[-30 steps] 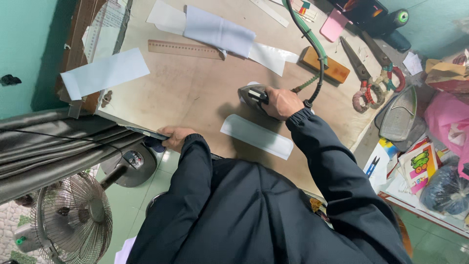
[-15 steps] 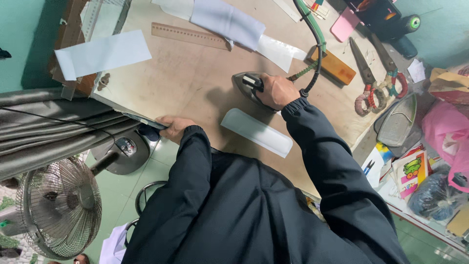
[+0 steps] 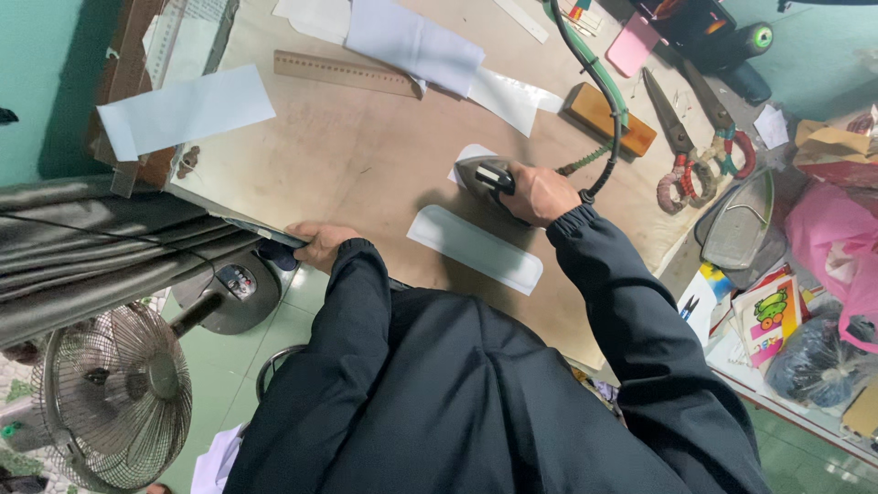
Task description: The person irons two white rectangular fabric pieces on a workbench using a steam iron. They repeatedly press and smooth each piece, then flip one over to iron the other side before returning to the first.
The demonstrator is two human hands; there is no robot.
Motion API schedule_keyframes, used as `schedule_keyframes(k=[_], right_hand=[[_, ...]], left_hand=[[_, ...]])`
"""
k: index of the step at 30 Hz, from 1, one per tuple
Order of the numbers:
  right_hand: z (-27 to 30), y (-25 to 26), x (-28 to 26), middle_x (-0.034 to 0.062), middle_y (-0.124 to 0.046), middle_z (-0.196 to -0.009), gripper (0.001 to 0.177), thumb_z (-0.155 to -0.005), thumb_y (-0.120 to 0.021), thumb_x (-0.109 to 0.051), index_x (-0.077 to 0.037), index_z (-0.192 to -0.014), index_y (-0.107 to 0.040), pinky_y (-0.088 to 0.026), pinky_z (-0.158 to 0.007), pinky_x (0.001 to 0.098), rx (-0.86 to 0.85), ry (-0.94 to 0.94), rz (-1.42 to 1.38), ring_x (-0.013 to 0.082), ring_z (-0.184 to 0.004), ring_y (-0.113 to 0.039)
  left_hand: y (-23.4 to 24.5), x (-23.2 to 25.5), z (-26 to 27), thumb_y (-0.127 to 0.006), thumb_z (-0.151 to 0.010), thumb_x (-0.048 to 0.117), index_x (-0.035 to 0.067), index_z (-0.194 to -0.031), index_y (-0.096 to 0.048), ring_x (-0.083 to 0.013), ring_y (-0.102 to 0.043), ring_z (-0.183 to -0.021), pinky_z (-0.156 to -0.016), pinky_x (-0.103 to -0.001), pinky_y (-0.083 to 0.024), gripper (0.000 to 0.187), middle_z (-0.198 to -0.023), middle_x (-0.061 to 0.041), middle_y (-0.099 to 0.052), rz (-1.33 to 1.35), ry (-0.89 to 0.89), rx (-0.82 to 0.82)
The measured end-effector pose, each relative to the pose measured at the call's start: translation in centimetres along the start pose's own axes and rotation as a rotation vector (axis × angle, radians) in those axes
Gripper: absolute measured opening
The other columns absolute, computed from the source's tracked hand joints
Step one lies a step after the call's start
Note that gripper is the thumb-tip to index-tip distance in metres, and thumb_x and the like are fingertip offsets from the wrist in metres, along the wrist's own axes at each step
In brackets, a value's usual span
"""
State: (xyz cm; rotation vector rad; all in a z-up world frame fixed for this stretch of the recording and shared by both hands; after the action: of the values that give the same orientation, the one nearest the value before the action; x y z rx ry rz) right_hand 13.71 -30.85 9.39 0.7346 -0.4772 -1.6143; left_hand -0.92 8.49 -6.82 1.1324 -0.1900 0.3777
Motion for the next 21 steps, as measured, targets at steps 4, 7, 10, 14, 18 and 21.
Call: schedule_keyframes(k=[4, 7, 10, 14, 18, 21], right_hand=[[0.9, -1.0, 2.7, 0.0205, -0.072, -0.104, 0.039, -0.088, -0.063, -0.046, -0.016, -0.113, -0.062, -0.056, -0.091, 0.0525, 0.015, -0.048, -0.011, 0.0393, -0.106, -0.069], [1.1, -1.6, 3.9, 0.0198, -0.072, -0.103, 0.039, -0.087, -0.064, -0.047, -0.017, -0.112, -0.062, -0.056, -0.091, 0.0526, 0.018, -0.058, -0.011, 0.0388, -0.105, -0.069], [1.4, -1.3, 3.9, 0.0173, -0.073, -0.101, 0.035, -0.088, -0.067, -0.042, -0.016, -0.11, -0.063, -0.057, -0.089, 0.0505, 0.033, -0.078, 0.002, 0.0365, -0.104, -0.071], [0.6, -0.8, 2.7, 0.0189, -0.073, -0.1, 0.035, -0.088, -0.064, -0.043, -0.016, -0.111, -0.063, -0.057, -0.091, 0.0519, 0.044, -0.048, 0.028, 0.0375, -0.104, -0.07], [-0.7, -0.3, 0.2, 0.0187, -0.073, -0.1, 0.036, -0.087, -0.063, -0.043, -0.016, -0.112, -0.063, -0.057, -0.09, 0.0524, 0.064, -0.011, 0.051, 0.0373, -0.104, -0.07], [-1.7, 0.6, -1.8, 0.0162, -0.073, -0.099, 0.033, -0.087, -0.065, -0.04, -0.016, -0.11, -0.064, -0.057, -0.088, 0.051, 0.097, 0.007, 0.033, 0.0356, -0.102, -0.071]], left_hand=[[0.2, -0.6, 0.6, -0.007, -0.101, 0.058, 0.017, -0.16, -0.013, -0.0238, -0.045, -0.137, -0.118, -0.051, -0.033, 0.072, -0.16, -0.008, -0.024, 0.219, 0.073, -0.219], [0.9, -1.2, 1.2, -0.008, -0.105, 0.057, 0.022, -0.158, -0.019, -0.0156, -0.05, -0.132, -0.117, -0.048, -0.035, 0.064, -0.158, 0.001, -0.032, 0.724, 0.129, -0.179], [0.4, -0.5, 1.9, -0.006, -0.104, 0.058, 0.027, -0.159, -0.012, -0.0083, -0.043, -0.137, -0.121, -0.047, -0.03, 0.063, -0.165, 0.008, -0.019, 0.481, 0.068, -0.212], [3.4, 0.6, 2.8, -0.013, -0.107, 0.053, 0.006, -0.142, -0.033, -0.0171, -0.051, -0.11, -0.101, -0.033, -0.046, 0.062, -0.134, -0.012, -0.04, 0.321, -0.044, -0.16], [6.6, 2.7, 6.2, -0.011, -0.103, 0.056, 0.014, -0.134, -0.043, -0.0073, -0.051, -0.082, -0.101, -0.027, -0.044, 0.061, -0.115, -0.002, -0.048, 0.71, 0.105, -0.284], [2.5, 1.8, 3.3, -0.015, -0.105, 0.06, 0.009, -0.142, -0.028, -0.0209, -0.049, -0.121, -0.103, -0.036, -0.044, 0.064, -0.141, -0.011, -0.036, 0.039, 0.025, -0.124]])
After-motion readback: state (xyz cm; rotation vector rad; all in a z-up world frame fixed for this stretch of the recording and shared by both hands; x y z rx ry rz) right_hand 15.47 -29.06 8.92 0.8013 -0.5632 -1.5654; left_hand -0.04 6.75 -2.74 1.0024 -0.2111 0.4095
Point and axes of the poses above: each hand's wrist, its own z-axis away from the middle knuckle, its own y-axis out of the back of the hand, x = y × z, the point moved 9 cm from there along -z, towards the middle knuckle
